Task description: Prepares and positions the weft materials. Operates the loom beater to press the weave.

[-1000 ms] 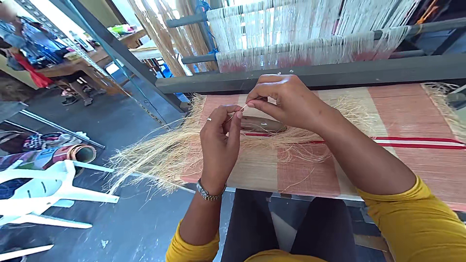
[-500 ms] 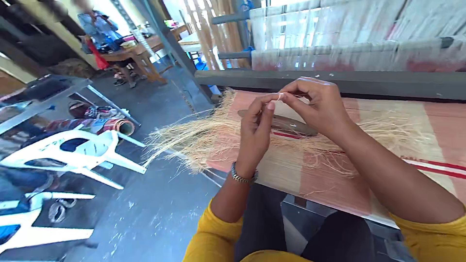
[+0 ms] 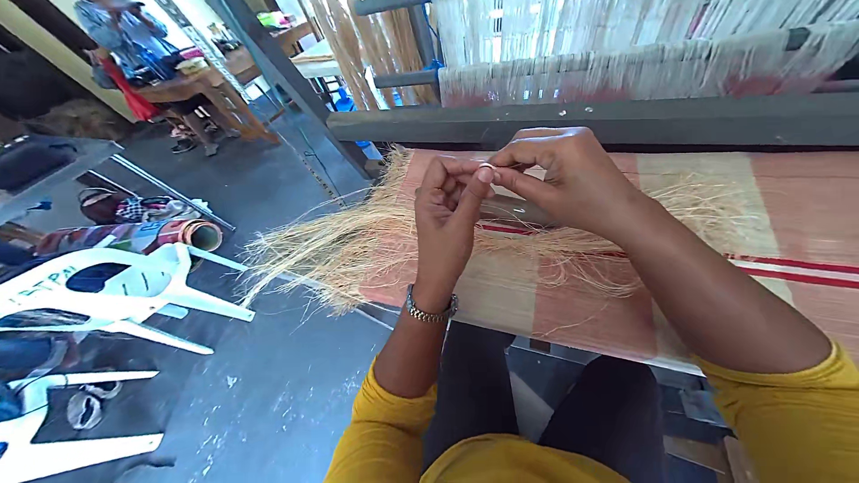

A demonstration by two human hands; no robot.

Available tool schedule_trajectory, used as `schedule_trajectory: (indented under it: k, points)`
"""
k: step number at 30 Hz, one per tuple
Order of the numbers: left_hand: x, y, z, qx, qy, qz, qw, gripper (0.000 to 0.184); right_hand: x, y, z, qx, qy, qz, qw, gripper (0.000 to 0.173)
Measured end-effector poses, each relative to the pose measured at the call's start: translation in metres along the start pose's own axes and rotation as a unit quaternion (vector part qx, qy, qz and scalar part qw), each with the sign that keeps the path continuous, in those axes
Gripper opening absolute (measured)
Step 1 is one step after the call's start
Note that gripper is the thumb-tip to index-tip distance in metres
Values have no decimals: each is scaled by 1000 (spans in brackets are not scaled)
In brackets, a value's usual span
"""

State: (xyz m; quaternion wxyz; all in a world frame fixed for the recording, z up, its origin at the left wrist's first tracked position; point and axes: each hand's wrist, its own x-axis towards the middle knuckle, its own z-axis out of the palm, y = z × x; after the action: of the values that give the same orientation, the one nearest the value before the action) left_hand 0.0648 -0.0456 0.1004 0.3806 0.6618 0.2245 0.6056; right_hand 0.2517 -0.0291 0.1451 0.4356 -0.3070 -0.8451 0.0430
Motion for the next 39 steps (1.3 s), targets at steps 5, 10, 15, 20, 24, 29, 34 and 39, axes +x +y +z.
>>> schedule_trajectory:
  k: [5, 10, 15, 20, 24, 29, 34, 39]
  points:
    - [5, -3, 5, 11, 42, 0, 999, 6, 0, -1, -5, -27, 15, 2, 1000, 14]
    - [6, -4, 2, 22, 46, -8, 999, 7, -1, -9, -1, -121, 32, -57, 991, 16]
    - [10, -1, -4, 14, 24, -26, 999, 8, -1, -9, 3, -173, 64, -117, 976, 17]
    - [13, 2, -6, 46, 12, -44, 998, 6, 0, -8, -2, -165, 34, -133, 977, 17]
    - [13, 8, -12, 108, -30, -78, 991, 2, 3, -5, -3, -134, -6, -143, 981, 18]
    - [13, 14, -21, 134, -79, -90, 984, 3, 3, 12, -3, -11, -22, -142, 989, 14]
    - [9, 5, -18, 178, -48, -41, 982, 4, 3, 21, -1, 74, 10, -61, 995, 10]
    - [2, -1, -8, 216, -31, 42, 975, 9, 3, 19, -8, 314, -30, 161, 935, 13]
